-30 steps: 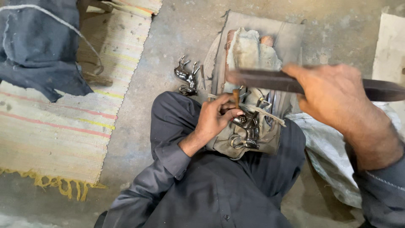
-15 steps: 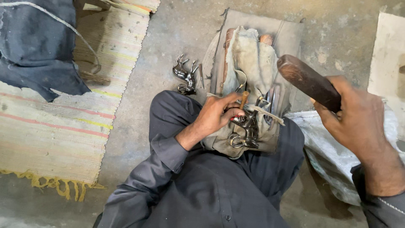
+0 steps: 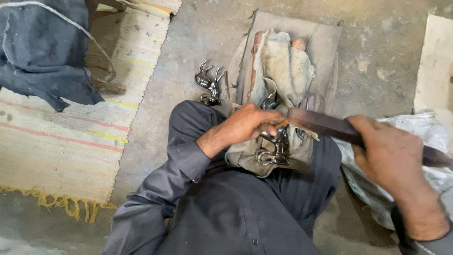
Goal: The person sits on the floor with a cloth cushion on their lap holding small silver metal animal figurines. They hold a small punch against a figurine and strike it repeatedly with a wooden mallet, repositioning the figurine and punch between strikes to shape the metal.
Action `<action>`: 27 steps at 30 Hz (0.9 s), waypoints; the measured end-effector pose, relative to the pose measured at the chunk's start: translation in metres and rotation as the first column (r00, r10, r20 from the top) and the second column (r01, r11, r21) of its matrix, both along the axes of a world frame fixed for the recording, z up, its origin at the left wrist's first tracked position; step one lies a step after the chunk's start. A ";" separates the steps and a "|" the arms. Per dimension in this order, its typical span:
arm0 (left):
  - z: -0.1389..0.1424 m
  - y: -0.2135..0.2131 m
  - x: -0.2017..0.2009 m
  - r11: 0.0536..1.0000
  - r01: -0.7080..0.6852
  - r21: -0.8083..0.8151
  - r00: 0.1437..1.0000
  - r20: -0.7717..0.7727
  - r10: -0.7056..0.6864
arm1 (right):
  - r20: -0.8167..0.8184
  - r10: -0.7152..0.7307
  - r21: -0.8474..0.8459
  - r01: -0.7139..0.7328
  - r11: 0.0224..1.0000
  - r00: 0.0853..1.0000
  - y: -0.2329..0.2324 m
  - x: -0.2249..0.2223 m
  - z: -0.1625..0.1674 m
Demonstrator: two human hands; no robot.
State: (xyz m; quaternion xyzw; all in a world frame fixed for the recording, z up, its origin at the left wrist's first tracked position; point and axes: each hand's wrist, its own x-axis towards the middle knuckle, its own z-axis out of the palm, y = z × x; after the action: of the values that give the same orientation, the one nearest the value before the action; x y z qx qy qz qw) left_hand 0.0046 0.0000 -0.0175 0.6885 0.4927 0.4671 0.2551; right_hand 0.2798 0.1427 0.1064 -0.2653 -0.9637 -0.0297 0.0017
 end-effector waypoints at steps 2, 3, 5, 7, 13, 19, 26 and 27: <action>0.002 0.002 -0.001 1.000 0.002 0.004 0.991 -0.131 -0.001 | -0.147 -0.034 -0.059 0.026 0.998 0.989 -0.005 0.009 -0.009; 0.003 0.003 0.000 1.000 0.001 0.002 0.982 -0.187 0.000 | -0.211 -0.053 -0.093 0.034 0.995 0.976 -0.007 0.016 -0.013; 0.005 0.004 0.002 0.997 0.022 -0.078 0.986 -0.162 -0.034 | -0.259 -0.270 -0.229 0.213 0.950 0.927 -0.012 0.027 -0.022; 0.007 0.004 0.001 0.994 0.031 -0.104 0.989 -0.143 -0.046 | -0.299 -0.356 -0.279 0.276 0.920 0.885 -0.018 0.037 -0.032; 0.008 0.005 -0.001 0.997 0.078 0.031 0.989 -0.127 -0.073 | -0.516 -0.224 -0.158 0.165 0.974 0.827 -0.027 0.051 -0.049; 0.010 0.009 0.000 0.986 0.164 -0.013 0.956 -0.245 -0.162 | -0.325 -0.199 -0.010 0.207 0.978 0.924 -0.040 0.047 -0.059; 0.013 0.006 -0.005 0.984 0.177 -0.006 0.978 -0.115 -0.176 | -0.153 -0.285 -0.104 0.272 0.957 0.946 -0.041 0.051 -0.064; 0.013 0.007 -0.006 0.986 0.166 -0.003 0.985 -0.042 -0.166 | -0.130 -0.290 -0.108 0.277 0.955 0.948 -0.040 0.053 -0.064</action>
State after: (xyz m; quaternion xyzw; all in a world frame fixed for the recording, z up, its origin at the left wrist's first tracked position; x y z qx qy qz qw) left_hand -0.0017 0.0066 -0.0041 0.7367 0.4387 0.4300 0.2826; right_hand 0.3327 0.1028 0.0421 -0.4021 -0.9133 0.0325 0.0553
